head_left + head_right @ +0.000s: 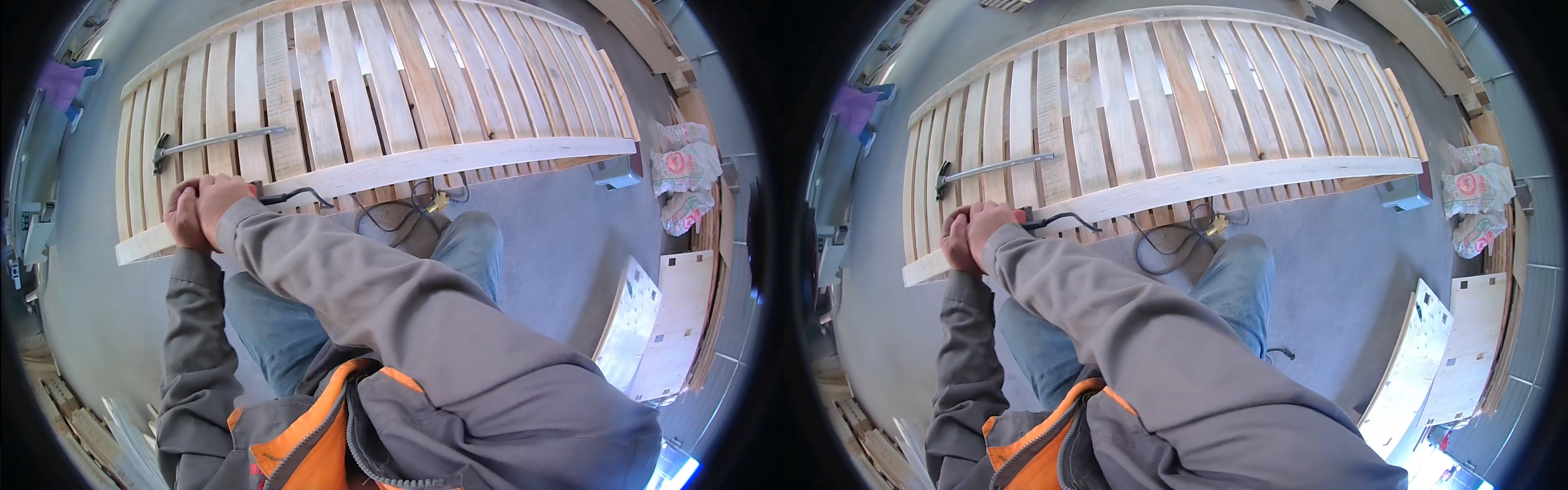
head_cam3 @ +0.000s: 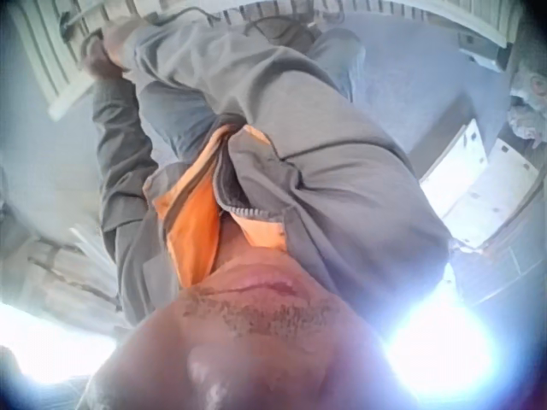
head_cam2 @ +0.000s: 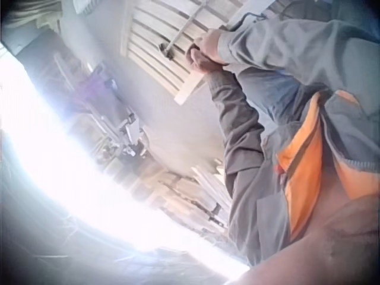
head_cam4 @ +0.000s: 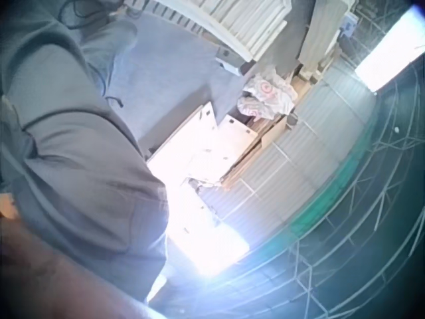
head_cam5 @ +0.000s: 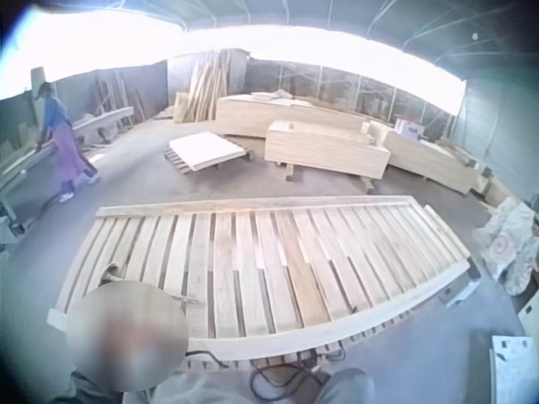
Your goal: The person sands a wooden slatted frame using a red electric sander and a sanding block. They move the sander along the length of the frame, then switch to a sanding block to smooth the edges and corners by hand.
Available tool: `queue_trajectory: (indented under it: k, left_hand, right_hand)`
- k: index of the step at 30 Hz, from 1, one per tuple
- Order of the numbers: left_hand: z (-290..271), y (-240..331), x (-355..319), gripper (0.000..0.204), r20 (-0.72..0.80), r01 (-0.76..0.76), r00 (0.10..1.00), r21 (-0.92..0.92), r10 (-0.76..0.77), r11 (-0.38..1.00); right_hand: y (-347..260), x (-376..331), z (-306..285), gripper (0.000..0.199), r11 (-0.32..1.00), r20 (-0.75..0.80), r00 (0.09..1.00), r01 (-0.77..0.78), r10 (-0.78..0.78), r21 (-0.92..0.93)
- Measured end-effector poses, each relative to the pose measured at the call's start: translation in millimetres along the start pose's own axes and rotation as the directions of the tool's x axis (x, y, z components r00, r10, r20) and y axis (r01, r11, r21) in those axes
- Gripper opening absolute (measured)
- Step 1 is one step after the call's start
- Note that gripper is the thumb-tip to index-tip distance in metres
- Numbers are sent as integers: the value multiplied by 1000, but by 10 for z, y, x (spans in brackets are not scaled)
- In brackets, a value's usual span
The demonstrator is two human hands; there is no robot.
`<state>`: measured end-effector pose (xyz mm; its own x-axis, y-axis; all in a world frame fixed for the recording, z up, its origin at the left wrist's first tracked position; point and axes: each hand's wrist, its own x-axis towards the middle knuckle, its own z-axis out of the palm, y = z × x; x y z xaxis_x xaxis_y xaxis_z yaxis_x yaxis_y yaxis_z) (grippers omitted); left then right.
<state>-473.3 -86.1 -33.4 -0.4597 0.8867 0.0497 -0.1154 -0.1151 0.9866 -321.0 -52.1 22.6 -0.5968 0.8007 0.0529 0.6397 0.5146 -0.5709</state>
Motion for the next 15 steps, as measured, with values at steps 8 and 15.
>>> queue_trajectory:
  k: [8,15]
  left_hand:
    - [1674,-240,-218,25,87,10,996,-7,-9,1000]
    - [2771,-370,-290,24,194,137,972,-16,-131,990]
  right_hand:
    - [1130,-462,-598,30,965,-101,961,-247,256,91]
    - [1895,-856,-1299,32,937,-123,929,-348,350,37]
